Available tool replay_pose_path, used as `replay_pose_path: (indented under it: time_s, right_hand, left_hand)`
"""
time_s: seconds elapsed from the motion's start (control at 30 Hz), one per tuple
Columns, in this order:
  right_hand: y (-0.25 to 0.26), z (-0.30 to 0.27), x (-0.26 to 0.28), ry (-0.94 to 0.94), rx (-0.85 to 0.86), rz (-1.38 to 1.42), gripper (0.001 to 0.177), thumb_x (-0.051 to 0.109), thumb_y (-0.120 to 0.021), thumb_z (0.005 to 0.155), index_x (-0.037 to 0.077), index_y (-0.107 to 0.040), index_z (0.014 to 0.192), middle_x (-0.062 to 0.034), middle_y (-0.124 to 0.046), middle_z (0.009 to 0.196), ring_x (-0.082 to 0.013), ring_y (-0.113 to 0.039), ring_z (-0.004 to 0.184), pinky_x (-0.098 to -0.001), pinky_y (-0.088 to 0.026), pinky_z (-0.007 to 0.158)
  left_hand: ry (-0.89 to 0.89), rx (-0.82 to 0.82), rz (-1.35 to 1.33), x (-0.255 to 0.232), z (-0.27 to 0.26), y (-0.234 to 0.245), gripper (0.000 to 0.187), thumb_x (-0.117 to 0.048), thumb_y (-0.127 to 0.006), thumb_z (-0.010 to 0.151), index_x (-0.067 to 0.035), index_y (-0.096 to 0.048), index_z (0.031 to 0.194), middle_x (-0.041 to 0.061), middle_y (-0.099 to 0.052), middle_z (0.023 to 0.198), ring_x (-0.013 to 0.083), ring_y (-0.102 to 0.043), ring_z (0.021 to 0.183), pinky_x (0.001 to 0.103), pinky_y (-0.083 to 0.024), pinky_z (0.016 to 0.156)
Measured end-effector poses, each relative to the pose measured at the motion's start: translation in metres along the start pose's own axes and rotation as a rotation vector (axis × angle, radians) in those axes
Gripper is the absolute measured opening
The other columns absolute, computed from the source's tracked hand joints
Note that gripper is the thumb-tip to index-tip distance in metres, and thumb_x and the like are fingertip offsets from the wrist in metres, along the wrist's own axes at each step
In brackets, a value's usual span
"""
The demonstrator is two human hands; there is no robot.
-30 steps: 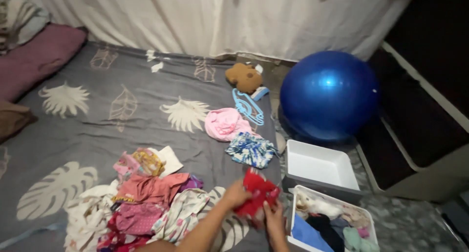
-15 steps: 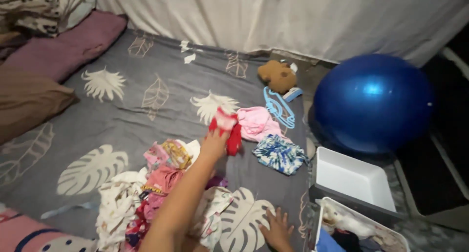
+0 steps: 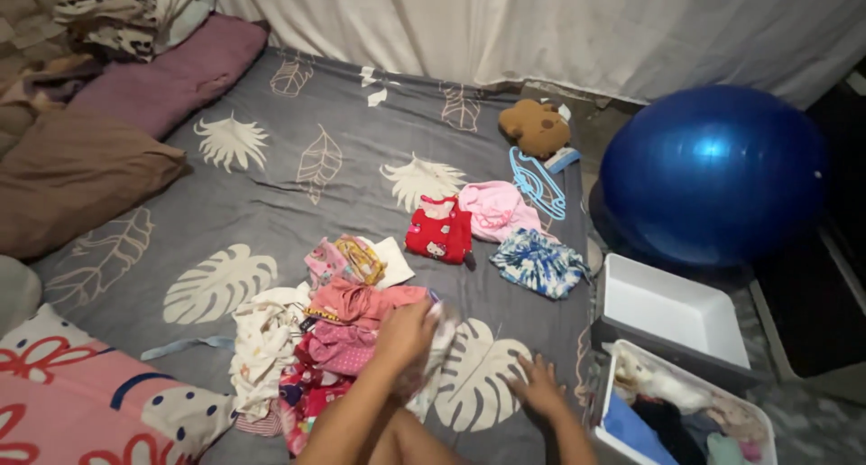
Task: Fold various pieces of baby or children's clothing and place them into a storage drawer.
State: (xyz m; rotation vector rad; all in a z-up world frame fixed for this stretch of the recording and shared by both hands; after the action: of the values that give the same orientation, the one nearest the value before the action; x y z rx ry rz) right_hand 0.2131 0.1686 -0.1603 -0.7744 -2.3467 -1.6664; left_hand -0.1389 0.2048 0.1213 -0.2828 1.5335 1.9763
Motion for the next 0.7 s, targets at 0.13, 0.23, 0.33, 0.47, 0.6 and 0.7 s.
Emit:
replay_pose_path:
  time_s: [0.13, 0.23, 0.33, 0.47, 0.6, 0.7]
  right_hand:
    - [0.021, -0.015, 0.045, 0.199, 0.117, 0.755, 0.06, 0.037, -0.069, 0.093, 0.016, -0.051, 0.147, -0.0128, -0.052, 0.145, -0.0336, -0.048, 0.134, -0.0501, -0.039, 0.11]
    - [0.08, -0.066, 0.114, 0.225, 0.161, 1.27, 0.05, 0.024, -0.064, 0.093, 0.014, -0.052, 0.141, -0.0094, -0.066, 0.128, -0.0274, -0.064, 0.116, -0.04, -0.05, 0.099]
    - [0.129, -0.08, 0.117, 0.236, 0.037, 1.507, 0.039, 0.018, -0.059, 0.094, 0.014, -0.057, 0.134, -0.0095, -0.069, 0.119, -0.027, -0.068, 0.105, -0.0423, -0.055, 0.091]
    - [0.152, -0.101, 0.055, 0.173, -0.209, 1.769, 0.027, 0.014, -0.052, 0.097, 0.006, -0.066, 0.119, -0.0106, -0.073, 0.109, -0.0243, -0.071, 0.095, -0.0409, -0.057, 0.083]
    - [0.053, -0.047, -0.149, -0.007, -0.466, 1.565, 0.018, 0.0, -0.059, 0.093, 0.0, -0.07, 0.108, -0.0107, -0.072, 0.095, -0.0219, -0.069, 0.084, -0.0355, -0.057, 0.078]
    - [0.038, -0.066, -0.168, -0.117, -0.484, 1.544, 0.02, 0.005, -0.059, 0.101, 0.006, -0.069, 0.118, -0.0065, -0.067, 0.093, -0.0176, -0.058, 0.077, -0.0327, -0.041, 0.065]
  left_hand:
    - [-0.027, 0.085, -0.426, -0.072, 0.033, 0.025, 0.032, -0.032, -0.059, 0.098, -0.008, -0.057, 0.118, 0.027, -0.07, 0.095, 0.0463, -0.067, 0.094, 0.055, -0.051, 0.076]
    - [-0.117, 0.122, -0.559, -0.135, 0.051, 0.055, 0.033, -0.031, -0.059, 0.098, -0.008, -0.057, 0.122, 0.027, -0.069, 0.097, 0.0464, -0.067, 0.096, 0.053, -0.052, 0.077]
    - [-0.379, 0.09, -0.625, -0.192, 0.053, 0.082, 0.028, -0.024, -0.058, 0.098, -0.007, -0.062, 0.119, 0.024, -0.07, 0.105, 0.044, -0.067, 0.101, 0.051, -0.052, 0.083]
    - [-0.681, 0.283, -0.415, -0.21, -0.002, 0.016, 0.027, -0.01, -0.055, 0.082, -0.009, -0.074, 0.101, 0.019, -0.071, 0.098, 0.0392, -0.066, 0.096, 0.047, -0.051, 0.087]
    - [-0.699, 0.932, -0.159, -0.139, -0.121, -0.152, 0.032, -0.031, -0.062, 0.093, -0.014, -0.074, 0.117, 0.019, -0.071, 0.108, 0.0394, -0.068, 0.098, 0.049, -0.052, 0.088]
    - [-0.61, 1.23, 0.075, -0.103, -0.148, -0.182, 0.041, -0.042, -0.066, 0.09, -0.022, -0.07, 0.125, 0.018, -0.069, 0.116, 0.04, -0.064, 0.11, 0.051, -0.049, 0.094]
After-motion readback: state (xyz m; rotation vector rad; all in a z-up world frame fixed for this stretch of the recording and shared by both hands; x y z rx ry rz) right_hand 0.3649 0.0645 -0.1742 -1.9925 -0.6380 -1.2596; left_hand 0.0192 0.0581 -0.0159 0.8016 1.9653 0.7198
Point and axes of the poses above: each hand's wrist, its own z-axis towards the middle knuckle, its own y-axis out of the back of the hand, x = y × z, the point moved 9 cm from there along z, towards the middle knuckle
